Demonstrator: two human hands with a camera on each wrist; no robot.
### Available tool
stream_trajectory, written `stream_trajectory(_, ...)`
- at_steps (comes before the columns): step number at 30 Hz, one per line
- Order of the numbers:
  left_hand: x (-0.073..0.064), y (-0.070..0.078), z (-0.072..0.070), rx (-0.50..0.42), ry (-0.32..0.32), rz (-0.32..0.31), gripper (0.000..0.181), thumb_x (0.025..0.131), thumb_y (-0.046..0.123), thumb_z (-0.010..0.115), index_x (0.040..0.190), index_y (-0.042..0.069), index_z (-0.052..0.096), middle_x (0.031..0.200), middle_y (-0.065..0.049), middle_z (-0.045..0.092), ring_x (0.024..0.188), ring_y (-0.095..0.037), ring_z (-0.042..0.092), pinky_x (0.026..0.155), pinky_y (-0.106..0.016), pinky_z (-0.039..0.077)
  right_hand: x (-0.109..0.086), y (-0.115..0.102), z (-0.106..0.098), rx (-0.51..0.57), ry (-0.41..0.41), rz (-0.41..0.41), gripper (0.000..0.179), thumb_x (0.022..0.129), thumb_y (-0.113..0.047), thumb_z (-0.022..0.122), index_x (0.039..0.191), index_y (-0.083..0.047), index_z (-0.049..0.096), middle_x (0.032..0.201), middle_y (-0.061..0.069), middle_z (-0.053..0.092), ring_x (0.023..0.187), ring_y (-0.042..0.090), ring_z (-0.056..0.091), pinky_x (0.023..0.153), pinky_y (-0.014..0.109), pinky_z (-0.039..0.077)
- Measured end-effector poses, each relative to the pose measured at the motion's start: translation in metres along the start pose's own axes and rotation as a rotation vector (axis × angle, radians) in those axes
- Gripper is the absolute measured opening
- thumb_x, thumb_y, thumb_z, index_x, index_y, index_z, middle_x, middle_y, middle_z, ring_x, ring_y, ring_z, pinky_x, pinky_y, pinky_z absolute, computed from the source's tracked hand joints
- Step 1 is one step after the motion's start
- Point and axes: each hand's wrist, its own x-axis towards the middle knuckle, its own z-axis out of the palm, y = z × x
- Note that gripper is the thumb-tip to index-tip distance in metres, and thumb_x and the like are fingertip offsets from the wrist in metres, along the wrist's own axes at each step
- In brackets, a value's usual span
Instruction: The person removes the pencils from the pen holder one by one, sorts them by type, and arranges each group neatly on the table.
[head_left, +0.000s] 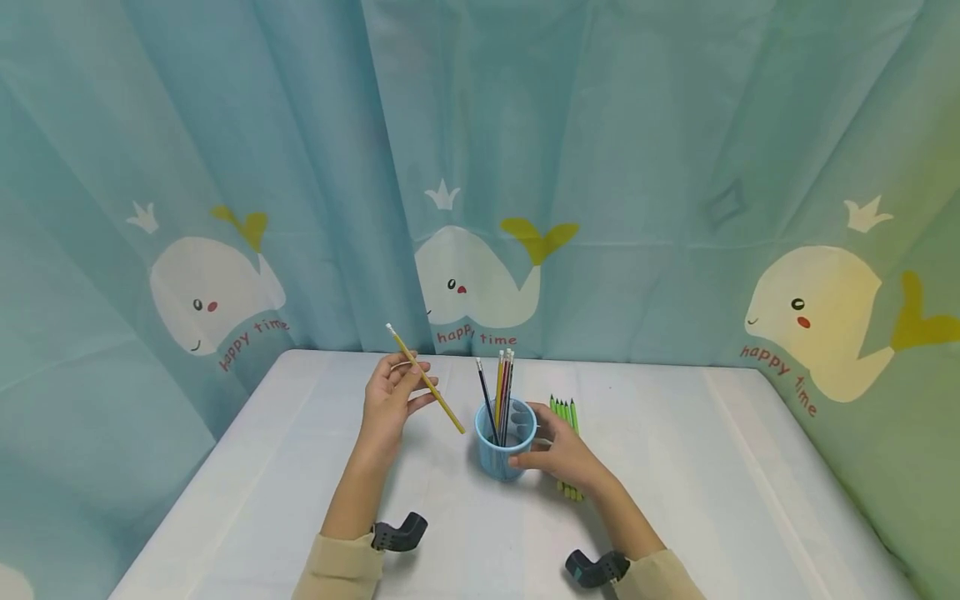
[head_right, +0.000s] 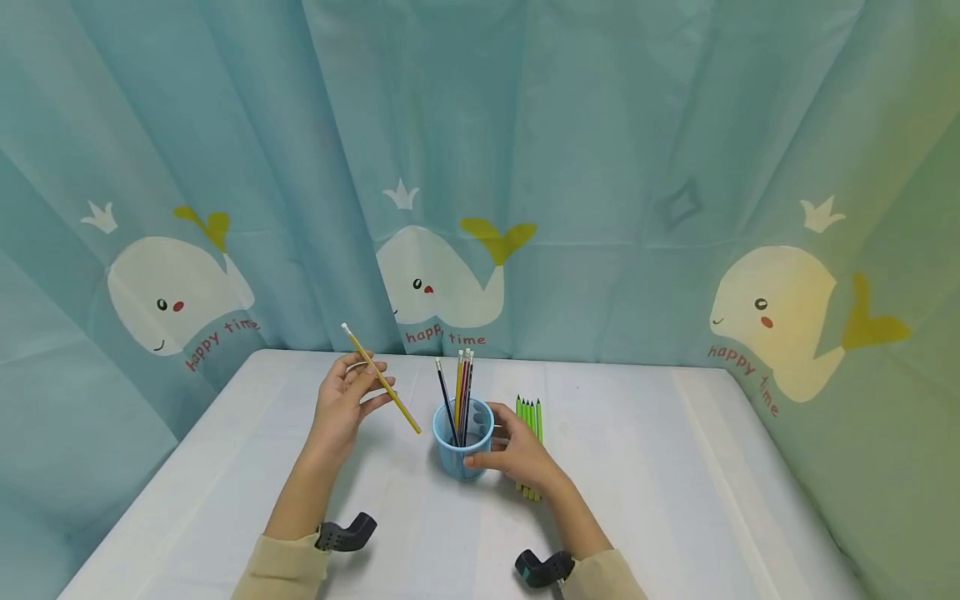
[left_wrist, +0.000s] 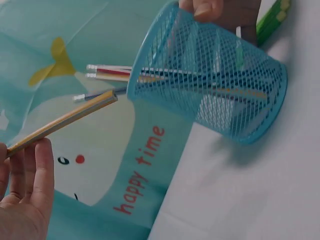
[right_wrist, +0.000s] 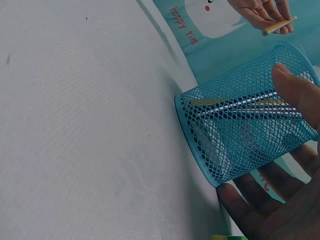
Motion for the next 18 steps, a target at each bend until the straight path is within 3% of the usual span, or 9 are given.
stream_trajectory(5, 0.003, -0.002, -0.009, 0.051, -0.029, -0.016, 0.028, 0.103, 0.012, 0.055, 0.129, 0.005, 0.049, 0.11, -0.008, 0.064, 0.096, -0.021, 0.069, 0.083, -0.035, 0.061, -0.001, 0.001, 0.0, -0.006, 0.003, -0.005, 0.083, 0.073, -0.016, 0.087, 0.145, -0.01, 0.045, 0.14, 0.014, 0.055, 0.127, 0.037, 0.055, 0.107, 0.051, 0.047)
stream_trajectory(9, 0.005, -0.004, -0.019, 0.139, -0.082, -0.064, 0.03, 0.103, 0.011, 0.055, 0.131, 0.004, 0.048, 0.114, -0.012, 0.062, 0.096, -0.022, 0.068, 0.083, -0.034, 0.061, -0.002, 0.002, 0.0, -0.004, -0.005, -0.011, 0.081, 0.075, -0.015, 0.086, 0.145, -0.009, 0.045, 0.14, 0.015, 0.055, 0.127, 0.039, 0.055, 0.107, 0.052, 0.047)
stream_trajectory(14, 0.008, -0.006, -0.03, 0.229, -0.124, -0.122, 0.036, 0.102, 0.012, 0.055, 0.136, 0.004, 0.047, 0.125, -0.017, 0.059, 0.105, -0.026, 0.066, 0.087, -0.035, 0.06, -0.001, 0.002, 0.001, -0.013, -0.006, -0.02, 0.081, 0.075, -0.016, 0.086, 0.144, -0.01, 0.046, 0.141, 0.015, 0.054, 0.128, 0.04, 0.054, 0.108, 0.053, 0.046)
stream_trajectory(18, 0.01, -0.009, -0.036, 0.264, -0.123, -0.164, 0.037, 0.101, 0.011, 0.056, 0.137, 0.006, 0.048, 0.128, -0.018, 0.06, 0.109, -0.03, 0.065, 0.085, -0.034, 0.06, 0.0, 0.002, 0.001, -0.018, 0.0, -0.02, 0.081, 0.074, -0.016, 0.087, 0.144, -0.01, 0.046, 0.14, 0.015, 0.055, 0.128, 0.04, 0.054, 0.107, 0.054, 0.046)
